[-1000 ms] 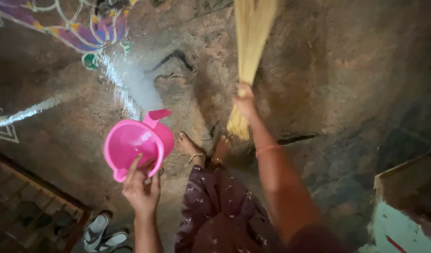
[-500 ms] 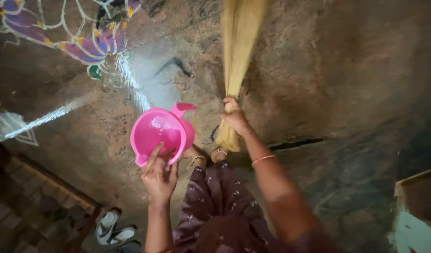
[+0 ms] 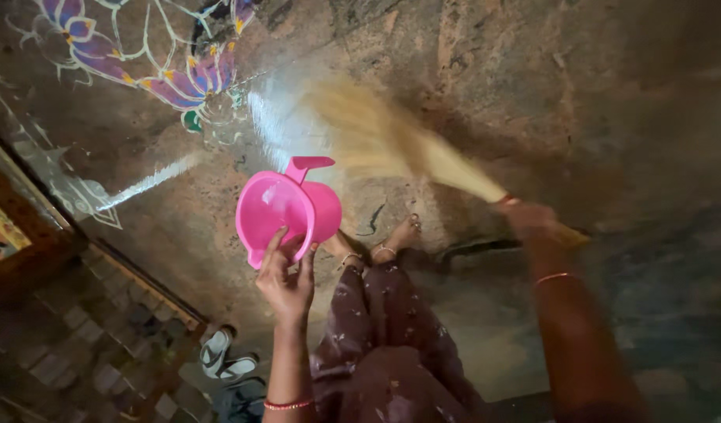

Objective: The person pours water from a pink mug onto the floor and sweeps the surface with a stick broom, cleaning around a decorative floor pattern and near a collection of footwear.

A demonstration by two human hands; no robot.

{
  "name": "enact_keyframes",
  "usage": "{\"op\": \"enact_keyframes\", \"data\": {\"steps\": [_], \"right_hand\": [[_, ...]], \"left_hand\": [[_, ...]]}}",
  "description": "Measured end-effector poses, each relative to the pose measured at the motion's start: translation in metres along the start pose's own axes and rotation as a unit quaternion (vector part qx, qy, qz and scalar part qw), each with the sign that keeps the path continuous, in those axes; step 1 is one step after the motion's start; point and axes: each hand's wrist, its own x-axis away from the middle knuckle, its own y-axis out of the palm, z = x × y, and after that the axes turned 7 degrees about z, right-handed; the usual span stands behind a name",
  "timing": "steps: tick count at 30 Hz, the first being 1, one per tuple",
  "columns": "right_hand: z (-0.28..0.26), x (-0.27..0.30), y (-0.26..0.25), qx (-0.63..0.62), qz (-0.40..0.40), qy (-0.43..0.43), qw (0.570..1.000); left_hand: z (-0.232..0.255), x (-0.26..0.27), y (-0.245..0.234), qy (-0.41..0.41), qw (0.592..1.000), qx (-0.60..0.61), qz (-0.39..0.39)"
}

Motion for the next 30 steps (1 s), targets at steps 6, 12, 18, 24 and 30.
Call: {"op": "enact_keyframes", "data": {"steps": [6, 12, 18, 24, 30], "right_hand": [[0.072, 0.019, -0.023, -0.142, 0.003, 0.249, 0.958], [0.051, 0.077, 0.032, -0.552, 0.208, 0.375, 0.715], [-0.084, 0.041, 0.033, -0.846, 0.109, 0.38, 0.358], [-0.091, -0.067, -0.093, -0.764, 0.145, 0.217, 0.59], [0.003, -0.107, -0.11, -0.738, 0.261, 0.14, 0.606]], "left_hand": [[0.05, 0.01, 0.041, -0.127, 0.99, -0.009, -0.058], [0.093, 0.014, 0.087, 0.05, 0.997, 0.028, -0.055], [0.11, -0.006, 0.136, 0.085, 0.991, 0.074, -0.066], [0.131, -0.051, 0.174, 0.128, 0.985, 0.033, -0.108], [0.159, -0.105, 0.206, 0.136, 0.982, 0.036, -0.126]]}}
